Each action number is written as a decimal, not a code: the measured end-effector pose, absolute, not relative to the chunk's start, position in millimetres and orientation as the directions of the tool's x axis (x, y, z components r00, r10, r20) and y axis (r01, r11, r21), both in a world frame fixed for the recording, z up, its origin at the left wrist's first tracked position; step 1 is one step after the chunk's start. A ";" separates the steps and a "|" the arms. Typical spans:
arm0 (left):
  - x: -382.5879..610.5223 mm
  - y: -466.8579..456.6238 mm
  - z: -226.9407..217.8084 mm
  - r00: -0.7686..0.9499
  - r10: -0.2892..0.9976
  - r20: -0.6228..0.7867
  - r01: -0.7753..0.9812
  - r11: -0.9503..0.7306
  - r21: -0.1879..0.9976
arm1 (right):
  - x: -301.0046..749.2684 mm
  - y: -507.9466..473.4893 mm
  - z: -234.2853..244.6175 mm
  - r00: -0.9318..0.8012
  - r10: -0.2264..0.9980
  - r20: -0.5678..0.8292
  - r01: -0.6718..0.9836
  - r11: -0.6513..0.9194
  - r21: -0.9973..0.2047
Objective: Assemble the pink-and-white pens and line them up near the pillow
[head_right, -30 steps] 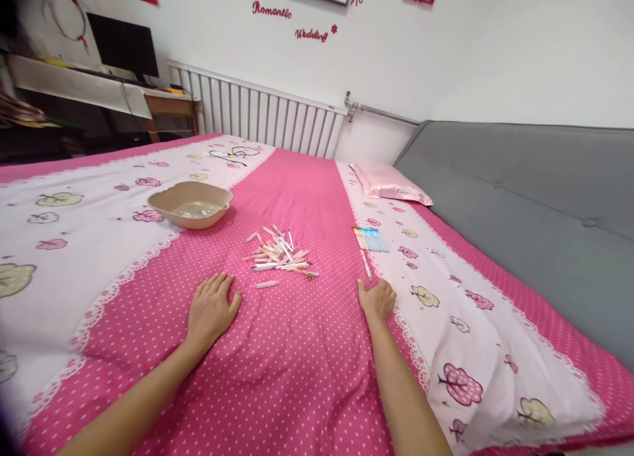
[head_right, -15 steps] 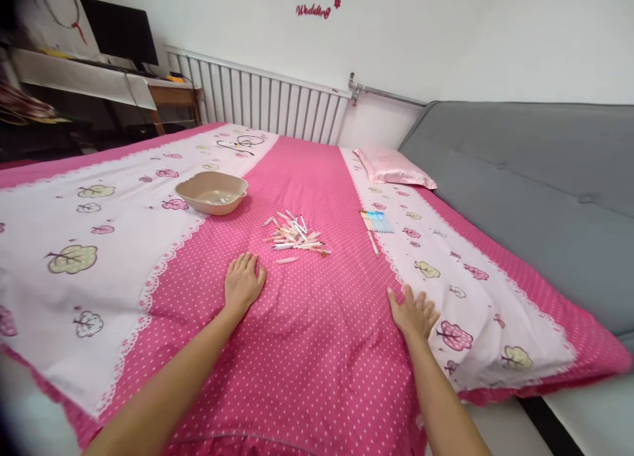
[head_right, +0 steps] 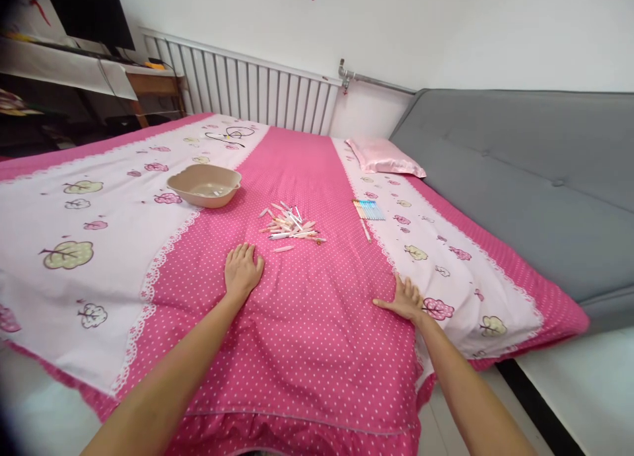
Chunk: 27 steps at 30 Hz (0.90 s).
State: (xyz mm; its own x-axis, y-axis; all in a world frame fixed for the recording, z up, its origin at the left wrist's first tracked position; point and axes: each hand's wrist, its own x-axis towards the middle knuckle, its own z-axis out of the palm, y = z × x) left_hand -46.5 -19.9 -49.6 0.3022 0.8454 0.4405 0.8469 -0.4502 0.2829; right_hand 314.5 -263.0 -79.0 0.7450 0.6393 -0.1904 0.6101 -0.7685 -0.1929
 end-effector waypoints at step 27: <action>-46.8 -21.0 -47.8 0.307 0.849 0.430 0.839 -0.455 0.299 | 309.3 -258.6 -73.2 0.760 0.617 -0.206 0.596 -0.787 -0.160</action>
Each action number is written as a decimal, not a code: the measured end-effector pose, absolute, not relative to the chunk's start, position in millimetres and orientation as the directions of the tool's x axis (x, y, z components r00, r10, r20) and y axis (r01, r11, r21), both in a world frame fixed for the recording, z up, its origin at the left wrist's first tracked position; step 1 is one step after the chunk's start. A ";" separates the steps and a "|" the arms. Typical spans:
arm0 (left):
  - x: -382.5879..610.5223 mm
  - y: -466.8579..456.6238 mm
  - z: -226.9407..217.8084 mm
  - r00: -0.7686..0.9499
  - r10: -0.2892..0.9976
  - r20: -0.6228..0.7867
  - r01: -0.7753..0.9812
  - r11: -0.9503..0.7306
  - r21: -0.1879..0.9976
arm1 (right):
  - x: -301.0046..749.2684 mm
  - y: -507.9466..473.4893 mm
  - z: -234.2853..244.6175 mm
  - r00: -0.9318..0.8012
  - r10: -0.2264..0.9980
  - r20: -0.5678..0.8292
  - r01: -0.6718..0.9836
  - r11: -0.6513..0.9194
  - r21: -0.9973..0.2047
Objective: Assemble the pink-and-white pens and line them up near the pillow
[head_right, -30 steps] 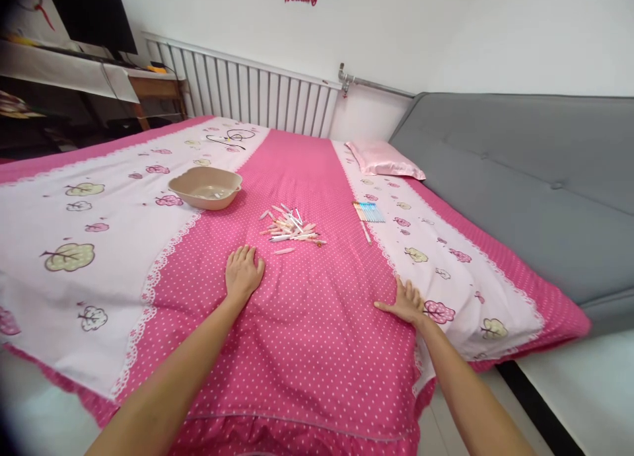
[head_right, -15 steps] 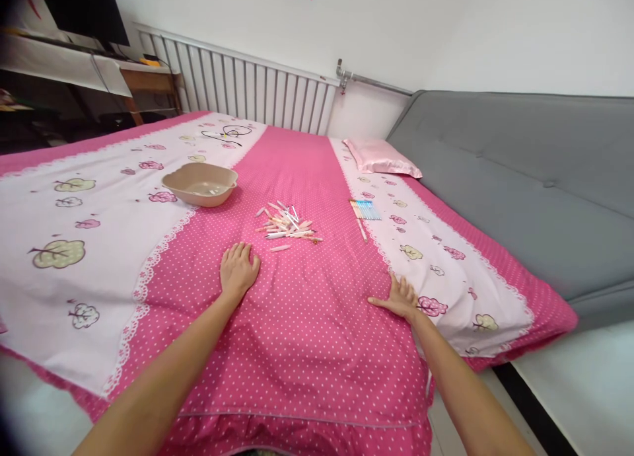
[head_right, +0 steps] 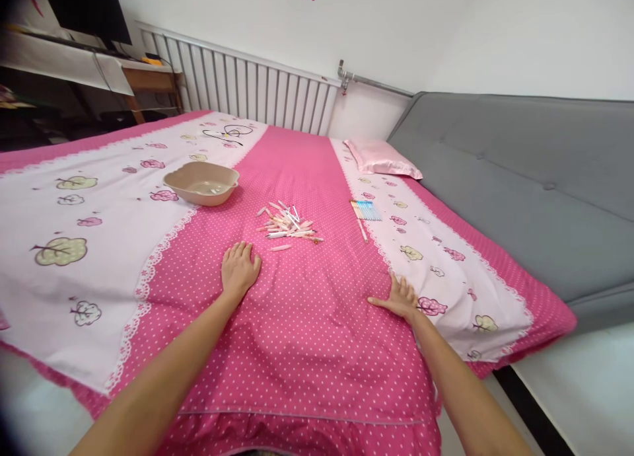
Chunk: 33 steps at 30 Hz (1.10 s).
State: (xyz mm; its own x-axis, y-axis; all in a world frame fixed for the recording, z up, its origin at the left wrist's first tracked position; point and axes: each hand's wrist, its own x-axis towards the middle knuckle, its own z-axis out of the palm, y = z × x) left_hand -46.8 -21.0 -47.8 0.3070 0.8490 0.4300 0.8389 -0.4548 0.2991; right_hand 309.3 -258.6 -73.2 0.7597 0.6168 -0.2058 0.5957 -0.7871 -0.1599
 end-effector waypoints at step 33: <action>-64.6 -234.8 -64.4 0.948 0.236 0.213 0.061 -0.794 0.605 | 305.8 -257.2 -70.9 0.759 0.620 -0.198 0.595 -0.784 -0.175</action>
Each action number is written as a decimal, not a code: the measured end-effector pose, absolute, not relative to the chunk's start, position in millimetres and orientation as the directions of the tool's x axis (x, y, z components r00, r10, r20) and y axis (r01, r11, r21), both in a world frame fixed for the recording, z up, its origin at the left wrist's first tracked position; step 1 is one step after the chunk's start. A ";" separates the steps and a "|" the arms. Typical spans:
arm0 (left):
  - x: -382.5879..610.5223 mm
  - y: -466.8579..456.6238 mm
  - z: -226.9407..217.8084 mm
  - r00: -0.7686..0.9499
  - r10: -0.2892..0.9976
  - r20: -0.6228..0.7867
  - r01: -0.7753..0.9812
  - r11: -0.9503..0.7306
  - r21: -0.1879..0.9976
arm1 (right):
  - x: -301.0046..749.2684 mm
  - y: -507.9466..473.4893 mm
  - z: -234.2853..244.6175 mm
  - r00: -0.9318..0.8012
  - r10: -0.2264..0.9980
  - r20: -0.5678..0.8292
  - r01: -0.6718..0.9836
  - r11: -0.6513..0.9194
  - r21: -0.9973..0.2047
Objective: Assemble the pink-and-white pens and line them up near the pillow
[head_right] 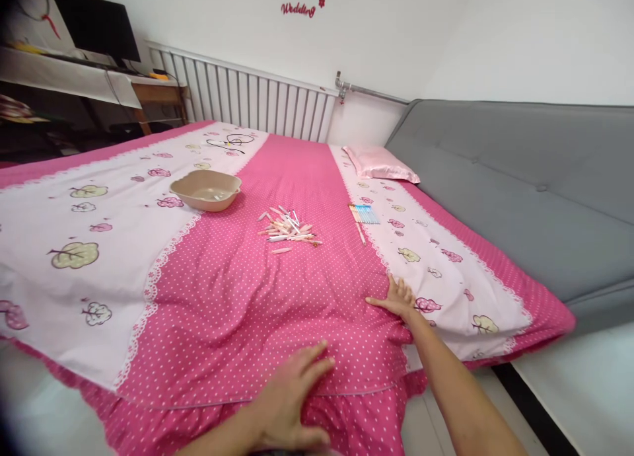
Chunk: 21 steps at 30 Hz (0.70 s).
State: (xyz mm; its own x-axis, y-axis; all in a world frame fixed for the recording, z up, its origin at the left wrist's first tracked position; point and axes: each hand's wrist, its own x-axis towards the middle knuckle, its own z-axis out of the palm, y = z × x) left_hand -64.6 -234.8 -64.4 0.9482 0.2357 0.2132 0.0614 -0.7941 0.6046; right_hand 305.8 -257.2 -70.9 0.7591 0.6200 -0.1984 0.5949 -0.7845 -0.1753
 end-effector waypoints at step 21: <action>-14.5 -271.5 5.7 0.917 0.267 0.298 0.042 -0.805 0.592 | 304.9 -256.8 -72.2 0.766 0.612 -0.198 0.583 -0.791 -0.187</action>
